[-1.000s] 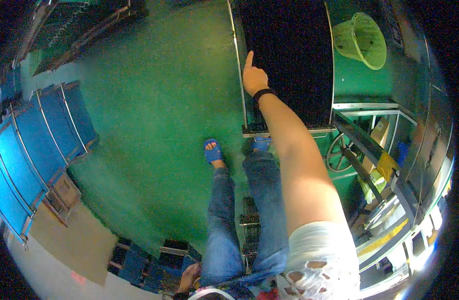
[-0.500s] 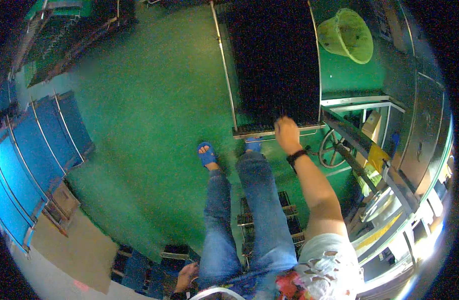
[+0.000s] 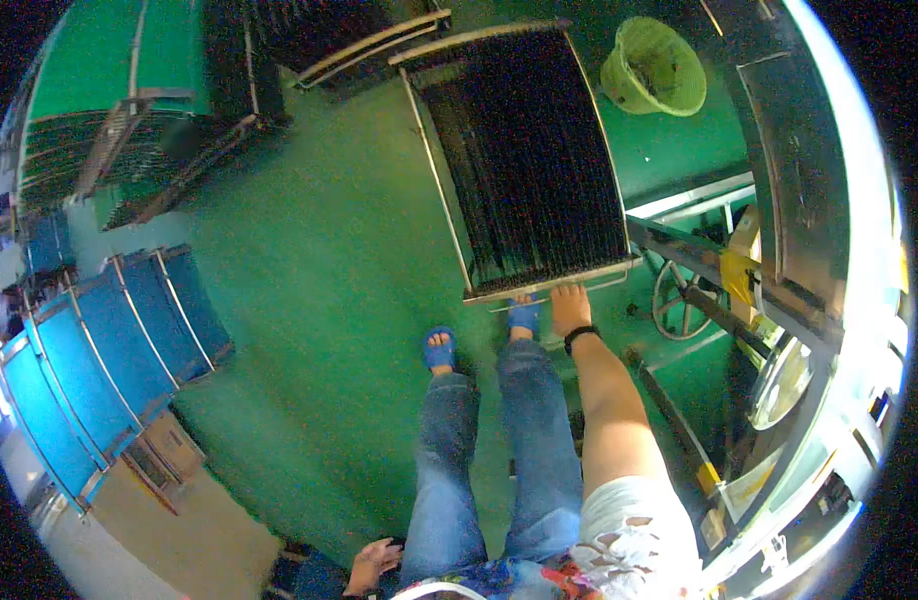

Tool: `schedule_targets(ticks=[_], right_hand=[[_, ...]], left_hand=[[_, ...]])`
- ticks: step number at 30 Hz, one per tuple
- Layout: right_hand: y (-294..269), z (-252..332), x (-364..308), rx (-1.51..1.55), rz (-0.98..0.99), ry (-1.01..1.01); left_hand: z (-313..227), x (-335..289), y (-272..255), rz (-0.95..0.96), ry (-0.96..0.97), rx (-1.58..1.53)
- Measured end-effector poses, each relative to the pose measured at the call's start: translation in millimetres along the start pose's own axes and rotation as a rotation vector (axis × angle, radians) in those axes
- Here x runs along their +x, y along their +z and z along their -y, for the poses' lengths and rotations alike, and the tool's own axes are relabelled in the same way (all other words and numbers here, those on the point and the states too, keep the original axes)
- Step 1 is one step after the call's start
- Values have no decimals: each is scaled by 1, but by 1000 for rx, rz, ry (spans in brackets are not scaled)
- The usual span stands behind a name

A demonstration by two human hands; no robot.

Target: The recorder gathers blue-colored panels and place them into metal storage racks on the fabrication floor.

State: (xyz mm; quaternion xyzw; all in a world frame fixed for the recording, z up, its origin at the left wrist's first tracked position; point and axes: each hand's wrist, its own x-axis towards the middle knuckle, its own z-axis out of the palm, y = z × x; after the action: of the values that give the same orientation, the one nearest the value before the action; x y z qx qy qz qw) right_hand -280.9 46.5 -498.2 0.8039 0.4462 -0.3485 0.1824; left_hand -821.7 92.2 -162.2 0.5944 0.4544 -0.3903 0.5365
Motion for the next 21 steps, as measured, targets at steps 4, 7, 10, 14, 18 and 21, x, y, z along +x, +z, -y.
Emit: schedule_targets(ticks=[4, 7, 10, 14, 18, 21], right_hand=[[-15, 45, -38, 138, -39, -18], [-19, 88, -68, 192, -92, -3], [-28, 119, -105, 262, -76, -12], [-44, 174, -138, 376, 109, -23], [-62, 207, -163, 461, 140, -102], [-31, 212, -163, 493, 31, -147]], left_hand=[[8, -10, 3, -154, -458, -1036], [38, -13, -2, -186, -397, -951], [38, -36, -31, -309, -288, -950], [93, -91, -34, -473, -286, -1110], [122, -140, 6, -627, -336, -1289], [122, -174, 63, -736, -371, -1366]])
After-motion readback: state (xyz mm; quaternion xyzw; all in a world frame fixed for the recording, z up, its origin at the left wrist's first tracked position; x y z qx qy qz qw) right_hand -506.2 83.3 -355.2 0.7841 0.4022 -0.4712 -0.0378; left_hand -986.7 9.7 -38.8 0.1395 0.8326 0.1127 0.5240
